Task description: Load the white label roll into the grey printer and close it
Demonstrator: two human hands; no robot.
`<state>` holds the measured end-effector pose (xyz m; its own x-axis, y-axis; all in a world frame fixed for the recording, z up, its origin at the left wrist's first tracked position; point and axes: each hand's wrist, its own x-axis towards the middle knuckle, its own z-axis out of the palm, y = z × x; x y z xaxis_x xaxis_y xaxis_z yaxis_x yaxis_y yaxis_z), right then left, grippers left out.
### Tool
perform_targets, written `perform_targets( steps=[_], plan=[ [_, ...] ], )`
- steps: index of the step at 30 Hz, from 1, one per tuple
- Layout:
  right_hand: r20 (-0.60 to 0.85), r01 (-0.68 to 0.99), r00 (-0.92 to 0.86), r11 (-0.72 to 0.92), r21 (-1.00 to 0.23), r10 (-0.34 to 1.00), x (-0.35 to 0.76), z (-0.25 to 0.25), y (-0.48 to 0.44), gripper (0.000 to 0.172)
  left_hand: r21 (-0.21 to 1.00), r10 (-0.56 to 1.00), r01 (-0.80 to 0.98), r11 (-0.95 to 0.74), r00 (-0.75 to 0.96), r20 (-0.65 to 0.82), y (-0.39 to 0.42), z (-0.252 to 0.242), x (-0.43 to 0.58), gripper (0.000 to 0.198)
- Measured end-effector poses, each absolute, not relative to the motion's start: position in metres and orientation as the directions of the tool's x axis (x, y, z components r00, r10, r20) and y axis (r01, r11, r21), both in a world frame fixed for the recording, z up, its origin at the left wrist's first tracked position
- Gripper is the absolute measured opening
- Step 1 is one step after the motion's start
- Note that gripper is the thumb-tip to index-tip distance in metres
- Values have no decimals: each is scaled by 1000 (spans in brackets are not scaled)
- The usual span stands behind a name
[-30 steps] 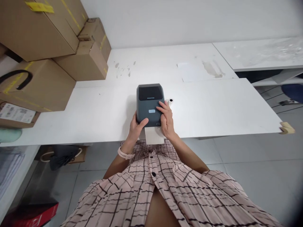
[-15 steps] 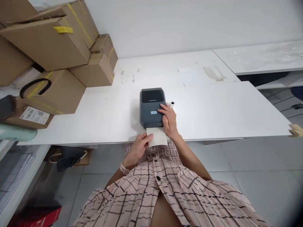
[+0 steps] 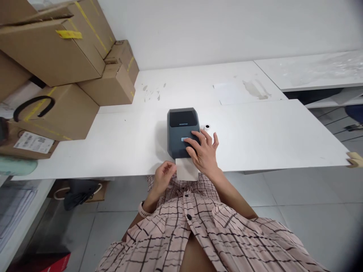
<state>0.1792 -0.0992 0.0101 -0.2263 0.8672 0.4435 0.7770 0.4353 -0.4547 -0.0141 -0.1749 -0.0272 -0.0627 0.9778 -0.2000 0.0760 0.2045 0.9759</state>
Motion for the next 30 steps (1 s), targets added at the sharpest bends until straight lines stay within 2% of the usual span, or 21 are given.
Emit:
perform_targets(
  steps=[5, 7, 9, 11, 13, 18, 24, 26, 30],
  plan=[
    [380, 790, -252, 416, -450, 890, 176, 9, -91, 35, 979, 955, 197, 61, -298, 0, -158, -14, -22, 43],
    [375, 727, -279, 450, -519, 884, 182, 6, -89, 39, 980, 961, 196, 24, -275, 32, -149, -10, -17, 57],
    [378, 637, -252, 447, -628, 891, 189, 0, -92, 48, 990, 979, 137, 31, -206, -2, -143, -9, -9, 69],
    [359, 554, -186, 400, -731, 915, 197, -7, -97, 59, 995, 986, 81, 50, -166, -36, -139, -10, -1, 73],
    [323, 499, -140, 349, -794, 936, 203, -14, -103, 63, 998, 983, 59, 38, -184, -26, -137, -14, 5, 73],
    [267, 393, -94, 283, -875, 959, 205, -23, -106, 65, 999, 961, 6, -51, -272, 51, -128, -36, 11, 73],
    [240, 199, -32, 242, -950, 970, 196, -24, -108, 69, 965, 926, 226, -134, -318, 203, -122, -48, 10, 75],
    [232, 168, -40, 235, -957, 972, 196, -23, -109, 69, 959, 924, 250, -136, -317, 214, -122, -45, 9, 77],
    [275, 89, -59, 279, -956, 960, 204, -15, -95, 64, 976, 938, 167, -140, -293, 185, -116, -24, 4, 76]
  ],
)
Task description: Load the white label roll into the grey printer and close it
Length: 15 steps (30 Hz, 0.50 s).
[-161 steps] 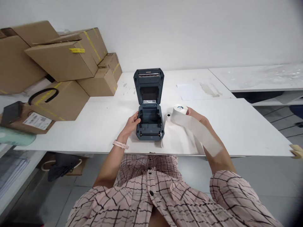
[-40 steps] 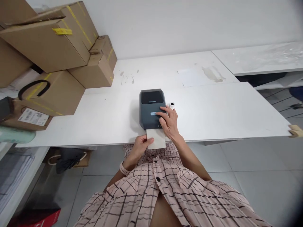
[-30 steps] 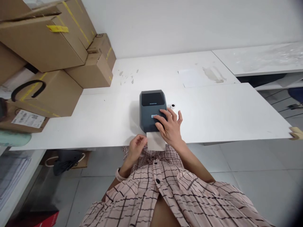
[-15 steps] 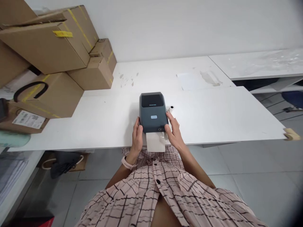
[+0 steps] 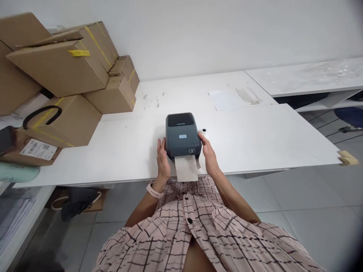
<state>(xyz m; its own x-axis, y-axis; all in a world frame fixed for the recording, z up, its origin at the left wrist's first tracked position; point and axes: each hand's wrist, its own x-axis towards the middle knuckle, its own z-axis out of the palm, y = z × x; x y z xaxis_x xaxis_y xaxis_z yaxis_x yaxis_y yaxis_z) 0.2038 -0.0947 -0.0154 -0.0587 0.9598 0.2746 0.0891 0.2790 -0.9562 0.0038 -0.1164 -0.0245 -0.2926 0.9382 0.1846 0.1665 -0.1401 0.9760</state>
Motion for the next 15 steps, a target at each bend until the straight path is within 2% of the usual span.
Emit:
perform_targets(
  steps=[4, 9, 11, 15],
  plan=[
    [391, 47, -112, 398, -916, 914, 212, 12, -48, 66, 960, 937, 153, -236, -224, 266, -80, 11, -12, 73],
    [448, 234, -179, 480, -845, 876, 205, 58, 29, 86, 914, 923, 232, -333, -121, 367, 0, 26, -31, 66],
    [449, 303, -176, 482, -822, 876, 197, 69, 58, 91, 939, 944, 230, -256, -151, 294, 18, 16, -32, 70],
    [431, 355, -159, 459, -815, 888, 184, 74, 112, 98, 959, 981, 280, 42, -193, 13, 11, -11, -24, 76]
  ],
)
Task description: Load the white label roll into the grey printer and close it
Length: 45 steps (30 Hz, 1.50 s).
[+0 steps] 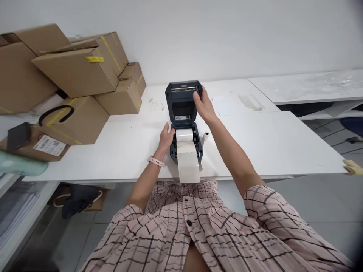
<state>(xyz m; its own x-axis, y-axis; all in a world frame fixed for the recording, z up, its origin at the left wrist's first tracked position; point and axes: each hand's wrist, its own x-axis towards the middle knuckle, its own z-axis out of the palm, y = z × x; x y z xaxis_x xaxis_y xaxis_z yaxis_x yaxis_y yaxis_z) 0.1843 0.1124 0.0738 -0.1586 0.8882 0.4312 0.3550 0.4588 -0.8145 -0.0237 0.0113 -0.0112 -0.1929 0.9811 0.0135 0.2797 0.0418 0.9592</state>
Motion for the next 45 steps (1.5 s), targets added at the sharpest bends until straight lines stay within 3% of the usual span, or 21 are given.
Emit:
perform_targets(
  steps=[5, 8, 10, 14, 16, 19, 24, 29, 31, 34, 39, 45],
  plan=[
    [442, 448, -172, 470, -761, 880, 183, 76, 134, 103, 944, 989, 311, 115, -127, -79, -22, -23, -17, 74],
    [573, 506, -162, 566, -651, 804, 185, 77, 100, 90, 932, 984, 343, 117, -170, -61, -25, -18, -15, 69],
    [557, 474, -320, 638, -607, 767, 184, 73, 72, 78, 912, 977, 393, 119, -212, -36, -23, -13, -13, 66],
    [147, 488, -712, 634, -600, 687, 177, 50, 56, 74, 859, 969, 489, 150, -244, -31, -21, -2, -8, 61],
    [-37, 572, -736, 592, -567, 676, 170, 36, 71, 84, 829, 972, 535, 162, -232, -40, -21, 1, -6, 60],
    [-153, 626, -733, 571, -531, 663, 159, 23, 97, 96, 796, 972, 577, 183, -227, -59, -21, 3, -5, 61],
    [-166, 578, -758, 530, -620, 631, 156, 35, 104, 102, 800, 974, 578, 161, -222, -36, -22, 2, -5, 60],
    [44, 262, -841, 477, -839, 539, 212, 79, 60, 101, 789, 976, 595, 153, -214, -28, -24, 1, -6, 62],
    [152, 188, -788, 469, -863, 597, 254, 88, 36, 100, 801, 975, 580, 149, -219, -23, -24, -1, -6, 64],
    [237, 217, -603, 443, -870, 761, 325, 76, 5, 98, 830, 976, 541, 137, -218, -18, -24, -3, -7, 67],
    [114, 367, -350, 248, -897, 930, 393, 9, -7, 97, 825, 970, 542, 162, -241, -32, -23, -5, -7, 67],
    [65, 324, -209, 132, -937, 976, 376, -35, 25, 105, 862, 971, 488, 138, -238, -20, -22, -8, -9, 68]
  ],
)
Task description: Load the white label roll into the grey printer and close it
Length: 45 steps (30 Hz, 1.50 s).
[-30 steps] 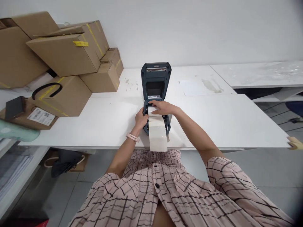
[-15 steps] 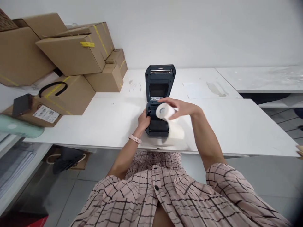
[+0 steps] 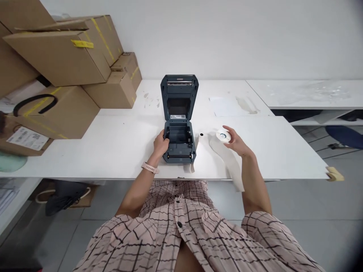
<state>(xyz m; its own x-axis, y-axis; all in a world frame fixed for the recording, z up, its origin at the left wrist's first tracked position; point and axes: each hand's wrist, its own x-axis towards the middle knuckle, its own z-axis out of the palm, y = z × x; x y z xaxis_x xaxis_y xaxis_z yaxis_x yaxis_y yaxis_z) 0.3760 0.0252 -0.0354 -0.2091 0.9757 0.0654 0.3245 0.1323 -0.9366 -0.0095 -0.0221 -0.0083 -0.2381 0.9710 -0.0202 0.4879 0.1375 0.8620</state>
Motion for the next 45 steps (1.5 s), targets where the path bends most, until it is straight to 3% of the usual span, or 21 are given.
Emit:
perform_targets(
  steps=[3, 6, 8, 10, 12, 17, 20, 25, 30, 32, 34, 37, 40, 42, 45],
  plan=[
    [69, 358, -218, 146, -922, 974, 373, -15, 19, 101, 863, 969, 484, 142, -245, -22, -22, -11, -11, 69],
    [203, 396, -192, 265, -879, 960, 368, 25, -17, 74, 876, 971, 465, 127, -239, -14, -22, -15, -13, 69],
    [341, 332, -112, 358, -873, 933, 354, 45, -49, 54, 891, 974, 440, 114, -228, -12, -21, -18, -14, 69],
    [420, 227, -8, 411, -883, 907, 329, 45, -74, 36, 897, 973, 428, 114, -230, -14, -20, -20, -15, 69],
    [400, 164, 50, 388, -907, 915, 298, 23, -81, 27, 900, 972, 422, 113, -233, -13, -20, -21, -15, 70],
    [202, 225, 104, 175, -958, 974, 246, -65, -24, 63, 899, 973, 423, 111, -232, -10, -19, -19, -13, 69],
    [121, 230, 105, 95, -969, 987, 235, -85, 18, 80, 890, 970, 438, 125, -242, -17, -19, -18, -11, 70],
    [53, 215, -72, 67, -974, 996, 245, -72, 25, 72, 882, 969, 453, 129, -248, -15, -20, -15, -9, 69],
    [162, -72, -135, 154, -986, 977, 278, -41, -19, 77, 908, 970, 400, 124, -243, -26, -23, -14, -9, 66],
    [182, -59, -221, 173, -983, 958, 277, -17, -29, 77, 922, 971, 372, 112, -238, -23, -23, -16, -9, 66],
    [183, 46, -420, 223, -974, 889, 260, 10, -27, 69, 929, 971, 355, 102, -238, -15, -21, -18, -9, 66],
    [175, 335, -624, 464, -820, 761, 218, 42, -6, 55, 940, 966, 326, 105, -259, -18, -17, -22, -9, 65],
    [68, 663, -655, 615, -427, 753, 178, 48, 17, 50, 952, 960, 286, 112, -279, -29, -14, -25, -8, 62],
    [-2, 729, -663, 646, -226, 748, 161, 41, 26, 49, 957, 958, 273, 95, -286, -13, -13, -26, -7, 59],
    [-32, 717, -691, 679, -155, 722, 150, 30, 31, 44, 962, 959, 269, 54, -283, 26, -13, -27, -7, 54]
  ],
)
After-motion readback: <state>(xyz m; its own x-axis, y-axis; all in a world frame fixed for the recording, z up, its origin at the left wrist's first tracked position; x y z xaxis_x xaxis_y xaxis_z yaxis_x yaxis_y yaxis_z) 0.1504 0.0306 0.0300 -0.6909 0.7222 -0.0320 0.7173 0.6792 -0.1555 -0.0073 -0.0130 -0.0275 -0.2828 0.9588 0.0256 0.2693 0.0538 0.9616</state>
